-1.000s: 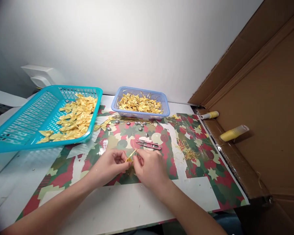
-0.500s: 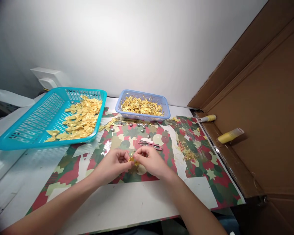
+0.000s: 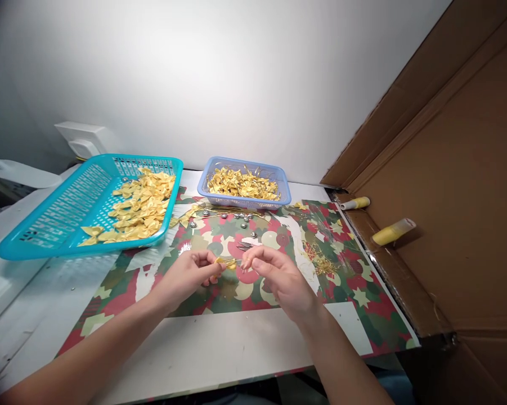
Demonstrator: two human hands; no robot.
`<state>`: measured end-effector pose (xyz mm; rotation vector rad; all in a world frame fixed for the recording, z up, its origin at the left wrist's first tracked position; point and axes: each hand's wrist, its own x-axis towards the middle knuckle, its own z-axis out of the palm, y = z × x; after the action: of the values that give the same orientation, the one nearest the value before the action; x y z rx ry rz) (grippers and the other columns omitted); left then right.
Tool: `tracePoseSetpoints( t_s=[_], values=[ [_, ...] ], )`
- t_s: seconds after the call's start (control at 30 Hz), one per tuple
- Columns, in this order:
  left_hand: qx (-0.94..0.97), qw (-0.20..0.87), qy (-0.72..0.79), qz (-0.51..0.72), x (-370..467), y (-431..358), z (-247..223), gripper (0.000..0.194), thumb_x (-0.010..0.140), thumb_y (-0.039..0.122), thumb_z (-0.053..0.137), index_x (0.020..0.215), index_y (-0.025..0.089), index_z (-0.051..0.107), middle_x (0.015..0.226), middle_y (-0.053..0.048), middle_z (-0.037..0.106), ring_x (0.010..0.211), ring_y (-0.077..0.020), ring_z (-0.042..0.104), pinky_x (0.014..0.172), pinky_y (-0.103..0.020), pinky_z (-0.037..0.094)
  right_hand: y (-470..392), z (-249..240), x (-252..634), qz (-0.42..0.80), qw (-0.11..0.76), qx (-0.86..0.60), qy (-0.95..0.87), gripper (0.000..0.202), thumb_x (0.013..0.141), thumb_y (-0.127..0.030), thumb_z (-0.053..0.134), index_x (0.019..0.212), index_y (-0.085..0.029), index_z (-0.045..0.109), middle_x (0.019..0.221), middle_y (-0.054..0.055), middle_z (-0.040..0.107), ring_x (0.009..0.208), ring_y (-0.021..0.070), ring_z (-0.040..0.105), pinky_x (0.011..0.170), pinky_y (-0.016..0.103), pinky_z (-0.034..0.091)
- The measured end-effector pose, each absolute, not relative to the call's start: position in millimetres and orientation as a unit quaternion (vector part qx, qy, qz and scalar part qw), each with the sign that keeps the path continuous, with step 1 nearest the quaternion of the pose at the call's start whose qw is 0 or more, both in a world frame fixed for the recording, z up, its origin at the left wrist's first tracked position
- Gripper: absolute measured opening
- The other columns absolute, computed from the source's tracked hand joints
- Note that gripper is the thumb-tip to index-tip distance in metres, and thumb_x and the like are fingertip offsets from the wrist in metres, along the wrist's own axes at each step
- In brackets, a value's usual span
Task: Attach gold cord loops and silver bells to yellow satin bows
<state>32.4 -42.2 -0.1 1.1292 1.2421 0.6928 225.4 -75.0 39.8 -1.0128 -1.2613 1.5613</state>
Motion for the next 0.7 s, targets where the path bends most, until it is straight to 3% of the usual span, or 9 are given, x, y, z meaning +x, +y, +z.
tracePoseSetpoints(
  t_s=[0.13, 0.3, 0.43, 0.6, 0.7],
  values=[
    [0.501, 0.611, 0.519, 0.326, 32.2, -43.7, 1.6, 0.017, 0.061, 0.026, 0.065, 0.056, 0.016, 0.052, 0.05, 0.003, 0.055, 0.049, -0.0085, 0.045, 0.046, -0.018, 0.032, -79.3, 41.5, 223.6, 0.593, 0.428, -0.428, -0.531, 0.023, 0.087, -0.04, 0.058, 0.076, -0.021, 0.063, 0.075, 0.001, 0.053, 0.073, 0.0139, 0.047, 0.069, 0.027, 0.037],
    [0.499, 0.587, 0.524, 0.362, 31.0, -44.5, 0.8, 0.015, 0.06, 0.024, 0.063, 0.055, 0.017, 0.051, 0.05, 0.005, 0.052, 0.049, -0.0082, 0.043, 0.046, -0.019, 0.03, -88.3, 47.2, 213.3, 0.588, 0.325, -0.484, -0.56, 0.024, 0.085, -0.04, 0.059, 0.074, -0.019, 0.061, 0.066, -0.003, 0.047, 0.058, 0.0089, 0.037, 0.054, 0.023, 0.031],
    [0.481, 0.6, 0.527, 0.362, 31.4, -43.3, -1.1, 0.011, 0.058, 0.022, 0.062, 0.055, 0.016, 0.053, 0.049, 0.004, 0.053, 0.047, -0.0077, 0.042, 0.045, -0.019, 0.03, -97.9, 48.3, 208.6, 0.559, 0.215, -0.519, -0.61, 0.02, 0.087, -0.031, 0.055, 0.071, -0.018, 0.059, 0.066, -0.002, 0.055, 0.063, 0.011, 0.05, 0.057, 0.023, 0.036],
    [0.454, 0.613, 0.549, 0.342, 31.9, -41.3, -1.9, 0.017, 0.059, 0.028, 0.064, 0.055, 0.017, 0.052, 0.047, 0.003, 0.055, 0.044, -0.0075, 0.041, 0.043, -0.019, 0.028, -101.2, 30.5, 206.7, 0.443, 0.278, -0.609, -0.596, 0.024, 0.089, -0.03, 0.05, 0.069, -0.019, 0.056, 0.057, -0.004, 0.052, 0.058, 0.0117, 0.049, 0.059, 0.026, 0.039],
    [0.441, 0.614, 0.556, 0.346, 31.0, -38.3, -4.2, 0.022, 0.058, 0.032, 0.067, 0.053, 0.017, 0.051, 0.045, 0.003, 0.055, 0.043, -0.0075, 0.041, 0.043, -0.019, 0.028, -107.8, 21.0, 203.5, 0.457, 0.228, -0.525, -0.68, 0.016, 0.082, -0.021, 0.057, 0.066, -0.019, 0.059, 0.074, 0.001, 0.064, 0.08, 0.0165, 0.054, 0.077, 0.031, 0.042]
  ],
)
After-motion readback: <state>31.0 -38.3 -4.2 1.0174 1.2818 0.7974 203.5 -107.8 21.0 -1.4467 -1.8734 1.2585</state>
